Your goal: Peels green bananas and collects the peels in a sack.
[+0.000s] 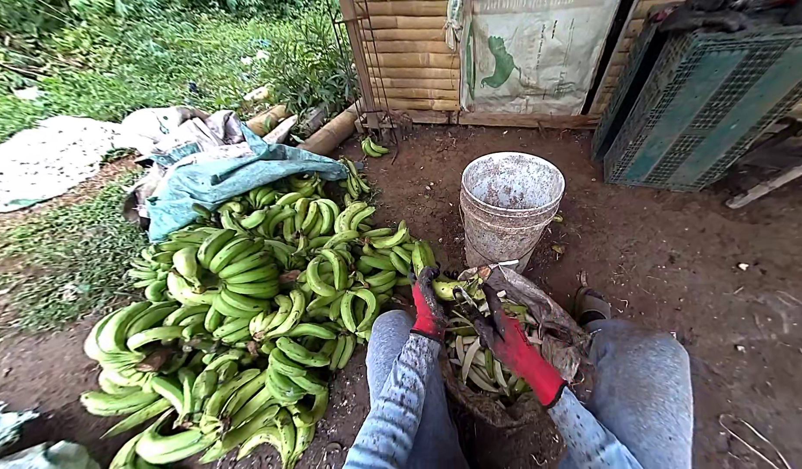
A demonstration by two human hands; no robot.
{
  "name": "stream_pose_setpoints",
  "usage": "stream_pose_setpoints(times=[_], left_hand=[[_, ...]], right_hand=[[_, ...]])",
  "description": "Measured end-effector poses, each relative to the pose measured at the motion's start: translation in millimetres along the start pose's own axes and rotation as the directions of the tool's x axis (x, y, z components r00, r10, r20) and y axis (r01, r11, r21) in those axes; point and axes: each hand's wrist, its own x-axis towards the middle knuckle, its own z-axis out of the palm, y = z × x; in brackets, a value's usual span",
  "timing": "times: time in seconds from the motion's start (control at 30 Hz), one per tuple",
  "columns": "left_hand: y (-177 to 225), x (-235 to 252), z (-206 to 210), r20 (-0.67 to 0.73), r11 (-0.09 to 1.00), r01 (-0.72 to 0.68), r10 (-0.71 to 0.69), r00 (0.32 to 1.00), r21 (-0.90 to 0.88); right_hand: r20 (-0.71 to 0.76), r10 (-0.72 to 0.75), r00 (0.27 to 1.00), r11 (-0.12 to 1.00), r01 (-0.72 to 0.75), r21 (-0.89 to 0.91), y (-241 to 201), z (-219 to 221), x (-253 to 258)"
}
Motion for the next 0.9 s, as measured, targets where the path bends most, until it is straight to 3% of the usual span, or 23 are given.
stream_pose_setpoints(times=[0.23, 0.37, 0.47, 0.67, 0.9], left_hand=[[-11.0, -4.0, 2.0, 0.088, 0.998, 0.066, -0.067, 0.994, 0.019], [-20.9, -11.1, 0.5, 0.105, 0.992, -0.039, 0.027, 0.994, 0.119], [-27.1, -7.9, -3.1, 0.126, 0.977, -0.129, 0.109, 0.986, 0.167], [-22.1, -1.4, -3.2, 0.189, 0.997, 0.073, -0.072, 0.979, -0.002], [-23.4, -13.0, 1.0, 0.267, 0.961, -0.186, 0.128, 0.955, 0.205]], right_hand=[[0.115, 0.087, 0.990, 0.968, -0.111, 0.225, -5.8, -13.0, -1.6], [-0.032, 0.209, 0.977, 0.913, -0.183, 0.365, -5.5, -7.5, -1.7], [0.010, 0.341, 0.940, 0.798, -0.295, 0.526, -11.4, -12.0, -0.2], [0.172, 0.210, 0.963, 0.840, -0.267, 0.473, -5.7, -33.3, -5.3], [0.035, 0.381, 0.924, 0.725, -0.322, 0.609, -8.0, -23.3, -5.3]])
